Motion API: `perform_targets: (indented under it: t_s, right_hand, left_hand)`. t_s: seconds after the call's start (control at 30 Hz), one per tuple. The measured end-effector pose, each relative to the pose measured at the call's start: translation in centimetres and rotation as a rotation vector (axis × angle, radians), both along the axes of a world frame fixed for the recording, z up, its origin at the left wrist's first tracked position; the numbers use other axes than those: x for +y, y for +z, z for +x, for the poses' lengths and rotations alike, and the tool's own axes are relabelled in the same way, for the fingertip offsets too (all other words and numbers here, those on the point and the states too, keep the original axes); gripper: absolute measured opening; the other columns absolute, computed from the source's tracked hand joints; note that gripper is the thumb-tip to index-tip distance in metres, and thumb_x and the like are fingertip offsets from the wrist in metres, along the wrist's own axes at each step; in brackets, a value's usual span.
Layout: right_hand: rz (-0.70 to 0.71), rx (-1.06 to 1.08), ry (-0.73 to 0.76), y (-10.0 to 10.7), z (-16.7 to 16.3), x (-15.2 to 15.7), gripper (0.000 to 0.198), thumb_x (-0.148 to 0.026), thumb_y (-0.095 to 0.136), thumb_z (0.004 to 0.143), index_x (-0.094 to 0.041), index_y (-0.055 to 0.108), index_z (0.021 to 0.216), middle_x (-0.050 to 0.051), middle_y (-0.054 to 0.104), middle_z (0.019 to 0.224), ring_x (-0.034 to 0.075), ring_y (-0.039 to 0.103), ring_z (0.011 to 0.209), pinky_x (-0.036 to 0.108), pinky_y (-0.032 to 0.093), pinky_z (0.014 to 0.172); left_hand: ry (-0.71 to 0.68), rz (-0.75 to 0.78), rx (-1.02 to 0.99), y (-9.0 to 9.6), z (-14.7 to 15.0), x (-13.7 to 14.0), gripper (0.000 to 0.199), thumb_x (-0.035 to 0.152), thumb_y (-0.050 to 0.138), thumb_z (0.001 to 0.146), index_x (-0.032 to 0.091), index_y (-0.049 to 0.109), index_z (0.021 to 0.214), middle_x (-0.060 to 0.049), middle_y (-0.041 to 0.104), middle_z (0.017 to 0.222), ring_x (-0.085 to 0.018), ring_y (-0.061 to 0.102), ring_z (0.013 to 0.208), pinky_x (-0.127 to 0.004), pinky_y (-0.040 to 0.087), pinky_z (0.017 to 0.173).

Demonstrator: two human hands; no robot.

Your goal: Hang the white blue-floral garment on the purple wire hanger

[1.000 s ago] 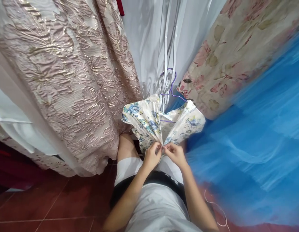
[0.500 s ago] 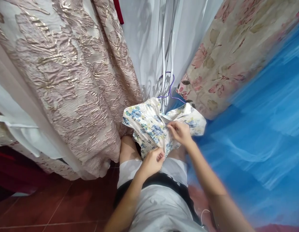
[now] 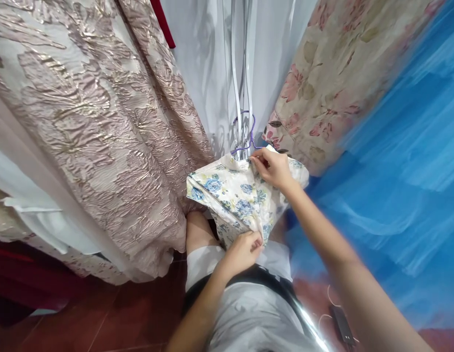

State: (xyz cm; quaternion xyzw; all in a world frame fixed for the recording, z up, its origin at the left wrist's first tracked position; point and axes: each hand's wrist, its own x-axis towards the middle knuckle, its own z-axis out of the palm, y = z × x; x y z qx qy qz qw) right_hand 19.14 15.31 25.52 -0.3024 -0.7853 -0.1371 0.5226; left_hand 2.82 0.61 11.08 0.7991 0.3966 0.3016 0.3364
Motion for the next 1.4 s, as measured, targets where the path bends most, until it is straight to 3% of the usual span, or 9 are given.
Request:
perform_targets:
  t_s: [0.1, 0.27, 0.37, 0.57, 0.83, 0.97, 1.13, 1.27, 1.4]
  right_hand:
    - [0.015, 0.032, 0.04, -0.4, 0.3, -0.5, 0.02, -0.033, 0.058, 0.098, -0.019, 0.068, 0.087, -0.003, 0.056, 0.058, 0.012, 0.05, 0.05, 0.024, 0.035, 0.055]
    - [0.036, 0.041, 0.075, -0.5, 0.7, -0.8, 0.019, -0.032, 0.059, 0.098, -0.019, 0.07, 0.089, -0.003, 0.057, 0.057, 0.011, 0.05, 0.049, 0.023, 0.036, 0.054]
    - [0.065, 0.036, 0.08, -0.3, 0.5, -0.8, 0.018, -0.031, 0.059, 0.098, -0.019, 0.07, 0.089, -0.003, 0.058, 0.059, 0.011, 0.051, 0.05, 0.023, 0.036, 0.054]
    - [0.191, 0.046, 0.052, -1.7, -0.4, -0.4, 0.014, -0.024, 0.061, 0.097, -0.019, 0.068, 0.086, 0.0, 0.066, 0.063, 0.013, 0.058, 0.053, 0.025, 0.04, 0.055]
    - [0.163, 0.006, 0.063, -7.9, -1.6, 0.1, 0.014, -0.021, 0.058, 0.099, -0.02, 0.067, 0.088, 0.005, 0.074, 0.073, 0.017, 0.068, 0.062, 0.027, 0.049, 0.058]
    - [0.06, -0.008, 0.138, -11.4, -1.1, -2.3, 0.012, -0.02, 0.059, 0.098, -0.019, 0.068, 0.09, 0.006, 0.074, 0.074, 0.016, 0.068, 0.061, 0.026, 0.05, 0.059]
    - [-0.131, 0.064, 0.183, -14.0, -0.8, -5.8, 0.017, -0.023, 0.058, 0.099, -0.019, 0.069, 0.085, 0.004, 0.073, 0.069, 0.015, 0.064, 0.056, 0.025, 0.048, 0.057]
    - [-0.252, 0.088, 0.206, -14.9, -1.3, -7.7, 0.019, -0.025, 0.057, 0.098, -0.02, 0.069, 0.085, 0.003, 0.069, 0.064, 0.014, 0.06, 0.051, 0.025, 0.047, 0.054]
    - [-0.333, 0.068, 0.227, -15.4, -1.6, -8.2, 0.02, -0.026, 0.056, 0.098, -0.019, 0.068, 0.085, 0.001, 0.066, 0.062, 0.013, 0.058, 0.05, 0.023, 0.044, 0.054]
  left_hand:
    - [0.063, 0.189, -0.1, 3.0, -1.1, 1.7, 0.01, 0.014, 0.056, 0.094, 0.019, 0.063, 0.088, -0.002, 0.067, 0.091, -0.014, 0.065, 0.081, -0.024, 0.05, 0.077]
    - [0.285, 0.723, -0.202, 12.0, -3.1, 6.2, 0.022, 0.023, 0.05, 0.102, 0.02, 0.065, 0.119, -0.008, 0.068, 0.119, -0.017, 0.065, 0.106, -0.028, 0.053, 0.086]
    - [0.264, 0.802, -0.073, 15.3, -3.3, 9.6, 0.027, 0.027, 0.048, 0.104, 0.019, 0.062, 0.126, -0.01, 0.065, 0.128, -0.021, 0.062, 0.118, -0.033, 0.051, 0.095]
    - [0.268, 0.801, 0.017, 15.6, -2.4, 13.0, 0.027, 0.025, 0.048, 0.103, 0.016, 0.065, 0.084, -0.004, 0.066, 0.082, -0.016, 0.061, 0.077, -0.028, 0.045, 0.073]
    - [0.513, 0.781, -0.213, 16.8, -5.0, 16.1, 0.025, 0.03, 0.054, 0.1, 0.018, 0.064, 0.081, 0.0, 0.06, 0.069, -0.014, 0.052, 0.064, -0.028, 0.038, 0.062]
    - [0.627, 0.77, -0.242, 15.4, -11.0, 17.9, 0.029, 0.039, 0.054, 0.1, 0.017, 0.065, 0.085, 0.001, 0.062, 0.074, -0.013, 0.052, 0.069, -0.026, 0.04, 0.066]
    - [0.716, 0.719, -0.245, 10.3, -16.9, 17.5, 0.05, 0.06, 0.048, 0.1, 0.015, 0.062, 0.084, 0.002, 0.056, 0.073, -0.009, 0.047, 0.068, -0.025, 0.039, 0.064]
    - [0.755, 0.649, -0.28, 5.1, -16.5, 15.7, 0.05, 0.059, 0.037, 0.104, 0.017, 0.056, 0.086, 0.002, 0.055, 0.077, -0.01, 0.049, 0.075, -0.025, 0.041, 0.069]
    - [0.78, 0.479, -0.359, 0.8, -12.6, 12.9, 0.034, 0.044, 0.045, 0.1, 0.019, 0.051, 0.078, 0.001, 0.055, 0.074, -0.013, 0.048, 0.071, -0.026, 0.041, 0.066]
